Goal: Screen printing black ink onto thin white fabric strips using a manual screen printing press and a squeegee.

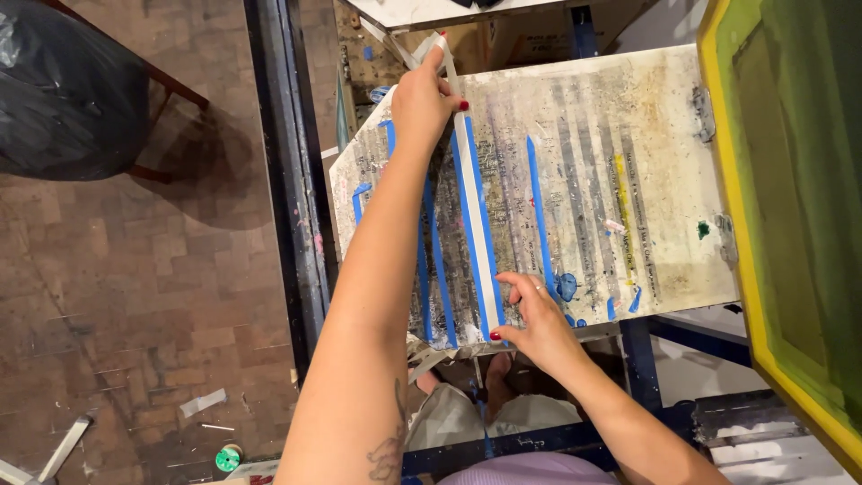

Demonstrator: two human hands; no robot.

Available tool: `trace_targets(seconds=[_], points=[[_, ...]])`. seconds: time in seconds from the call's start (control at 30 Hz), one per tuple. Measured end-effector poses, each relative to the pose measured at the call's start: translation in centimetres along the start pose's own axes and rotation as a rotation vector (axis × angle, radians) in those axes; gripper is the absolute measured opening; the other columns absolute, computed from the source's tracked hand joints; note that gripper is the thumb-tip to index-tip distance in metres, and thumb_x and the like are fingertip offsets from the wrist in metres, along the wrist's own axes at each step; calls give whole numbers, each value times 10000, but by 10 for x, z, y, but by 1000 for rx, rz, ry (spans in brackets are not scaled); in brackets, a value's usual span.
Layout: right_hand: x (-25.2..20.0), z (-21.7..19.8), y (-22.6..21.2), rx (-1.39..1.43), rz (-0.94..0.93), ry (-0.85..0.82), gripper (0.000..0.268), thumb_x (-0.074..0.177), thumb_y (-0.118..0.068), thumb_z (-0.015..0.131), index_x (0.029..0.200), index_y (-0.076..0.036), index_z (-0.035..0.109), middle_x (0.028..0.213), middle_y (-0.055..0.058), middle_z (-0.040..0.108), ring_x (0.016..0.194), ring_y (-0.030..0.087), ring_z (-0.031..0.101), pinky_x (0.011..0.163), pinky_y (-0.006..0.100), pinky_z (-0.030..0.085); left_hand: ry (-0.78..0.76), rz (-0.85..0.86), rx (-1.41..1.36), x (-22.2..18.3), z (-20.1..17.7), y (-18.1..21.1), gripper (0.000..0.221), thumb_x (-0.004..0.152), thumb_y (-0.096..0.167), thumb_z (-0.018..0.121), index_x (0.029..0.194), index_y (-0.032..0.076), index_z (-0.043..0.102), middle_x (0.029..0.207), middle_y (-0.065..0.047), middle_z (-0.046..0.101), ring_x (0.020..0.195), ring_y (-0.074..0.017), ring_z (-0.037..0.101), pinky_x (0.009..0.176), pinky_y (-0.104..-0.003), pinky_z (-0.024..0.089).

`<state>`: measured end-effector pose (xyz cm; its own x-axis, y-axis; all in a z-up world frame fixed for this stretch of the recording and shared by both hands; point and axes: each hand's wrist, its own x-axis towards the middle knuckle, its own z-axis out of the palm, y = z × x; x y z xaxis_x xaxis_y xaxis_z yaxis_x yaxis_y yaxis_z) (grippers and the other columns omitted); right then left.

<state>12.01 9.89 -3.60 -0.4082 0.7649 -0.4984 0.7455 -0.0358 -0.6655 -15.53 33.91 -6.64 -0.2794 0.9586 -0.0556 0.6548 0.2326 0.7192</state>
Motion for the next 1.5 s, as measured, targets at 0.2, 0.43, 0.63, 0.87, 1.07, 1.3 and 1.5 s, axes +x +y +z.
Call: trace_targets(seconds=[0.2,0.43,0.63,0.87,1.07,1.3,1.5], points=[[0,-1,-1,6,-9,-6,765,805,-35,870,1443,-239,502,1037,13,470,729,160,465,711,328,473,15,12,7,1,3,-3,796,802,98,884,1495,225,513,778,39,733,736,-205,686,574,-426,501],[0,-1,0,-14,-1,-11,757,808,-39,869,1437,-244,501,1039,9,475,719,150,472,698,318,484,30,40,-24,-1,2,-2,733,798,50,855,1442,206,543,726,26,734,684,-214,684,560,-425,494],[0,1,4,-4,-39,-6,755,815,-30,855,1441,-249,494,1044,19,473,703,161,470,683,329,475,32,1,-63,-6,0,5,383,798,53,867,1007,139,559,718,-6,737,673,-229,695,560,-430,488],[0,-3,-5,-44,-2,-95,878,872,-47,792,1615,-297,399,1163,34,477,992,193,557,905,382,516,230,134,22,-8,18,-11,212,742,112,921,828,108,727,1145,-51,614,1112,-312,526,809,-438,545],[2,-2,-5,-188,-4,-152,888,911,-87,767,1653,-301,328,1128,22,427,658,161,475,662,348,474,509,666,428,-25,21,-35,237,816,233,936,694,162,745,1345,-49,574,1225,-371,499,857,-512,452],[-35,16,-1,-627,-226,-24,588,979,-304,638,1528,-188,465,1122,110,596,954,255,638,602,389,683,53,474,619,-38,1,-25,346,899,534,770,1077,237,779,1616,-182,393,1512,-447,220,1160,-697,236],[-74,-14,11,-473,55,-362,497,988,-505,571,1470,-384,569,1232,-87,499,577,132,540,540,343,445,-358,295,832,-79,-38,25,1036,925,830,492,1681,216,140,1727,-97,-7,1579,-367,63,1242,-641,123]])
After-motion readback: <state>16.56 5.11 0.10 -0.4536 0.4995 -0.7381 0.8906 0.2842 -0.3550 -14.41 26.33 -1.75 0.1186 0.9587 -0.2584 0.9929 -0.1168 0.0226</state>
